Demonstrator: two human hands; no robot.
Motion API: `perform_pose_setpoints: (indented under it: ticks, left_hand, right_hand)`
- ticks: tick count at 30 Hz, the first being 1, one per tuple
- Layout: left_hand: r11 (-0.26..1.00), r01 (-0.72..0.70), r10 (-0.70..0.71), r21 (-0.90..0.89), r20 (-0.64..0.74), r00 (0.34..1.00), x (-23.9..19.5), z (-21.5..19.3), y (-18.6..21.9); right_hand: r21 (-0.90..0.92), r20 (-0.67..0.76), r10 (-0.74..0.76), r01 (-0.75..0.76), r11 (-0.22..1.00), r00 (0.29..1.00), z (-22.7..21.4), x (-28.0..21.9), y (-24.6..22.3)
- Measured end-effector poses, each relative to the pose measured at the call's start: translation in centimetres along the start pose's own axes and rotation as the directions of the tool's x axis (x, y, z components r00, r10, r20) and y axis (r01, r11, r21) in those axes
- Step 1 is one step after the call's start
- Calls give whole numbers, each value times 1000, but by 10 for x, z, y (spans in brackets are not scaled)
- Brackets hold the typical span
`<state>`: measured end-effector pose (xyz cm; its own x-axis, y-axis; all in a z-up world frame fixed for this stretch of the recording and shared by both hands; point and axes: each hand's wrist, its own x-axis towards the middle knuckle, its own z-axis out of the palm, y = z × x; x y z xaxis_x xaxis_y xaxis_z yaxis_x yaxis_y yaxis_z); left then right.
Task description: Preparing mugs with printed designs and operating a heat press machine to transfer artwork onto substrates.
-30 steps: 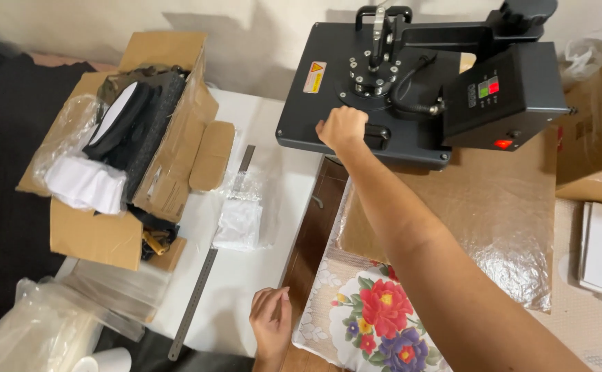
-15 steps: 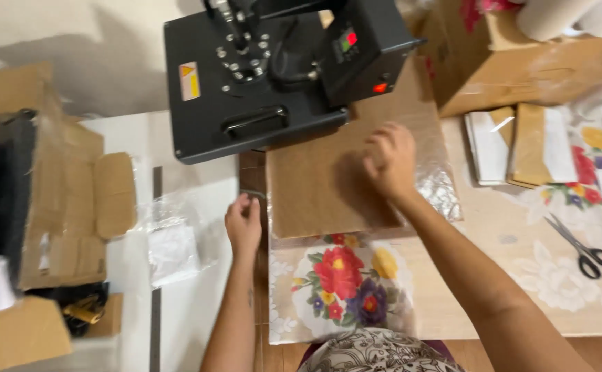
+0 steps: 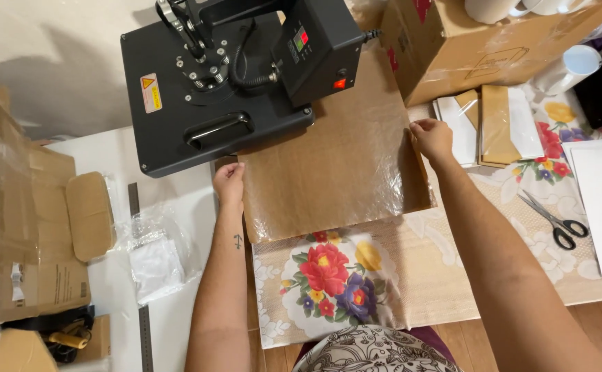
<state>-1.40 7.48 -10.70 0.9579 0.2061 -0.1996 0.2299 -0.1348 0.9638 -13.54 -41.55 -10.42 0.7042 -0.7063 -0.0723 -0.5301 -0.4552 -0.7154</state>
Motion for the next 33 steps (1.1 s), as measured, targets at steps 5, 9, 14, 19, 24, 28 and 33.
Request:
perform_pose_setpoints:
  ticks: [5, 9, 14, 19, 24, 28, 33]
  left_hand:
    - [989, 137, -135, -62, 46, 990, -25, -3, 34]
    - [986, 118, -117, -120, 10, 993, -37, -15, 30]
    - [992, 34, -34, -122, 6, 999, -109, -45, 28]
    - [951, -305, 310, -53, 129, 942, -224, -97, 53]
    - [923, -337, 290, 183, 245, 925, -374, -138, 112]
    - [948, -306, 292, 85, 143, 946, -422, -145, 112]
    - [979, -202, 201, 19, 16, 979, -380, -112, 71]
  right_hand:
    - [202, 95, 55, -74, 977, 994, 10, 20, 22]
    - [275, 110, 17, -47, 960, 994, -4, 9, 6]
    - [515, 129, -131, 47, 856, 983, -58, -37, 18]
    - [489, 122, -406, 301, 819, 906, -169, -133, 12]
    - [415, 96, -604, 520, 747, 791, -262, -226, 34]
    - [505, 13, -686, 587, 632, 727, -284, -252, 54]
    - [556, 88, -442, 324, 766, 893, -221, -215, 83]
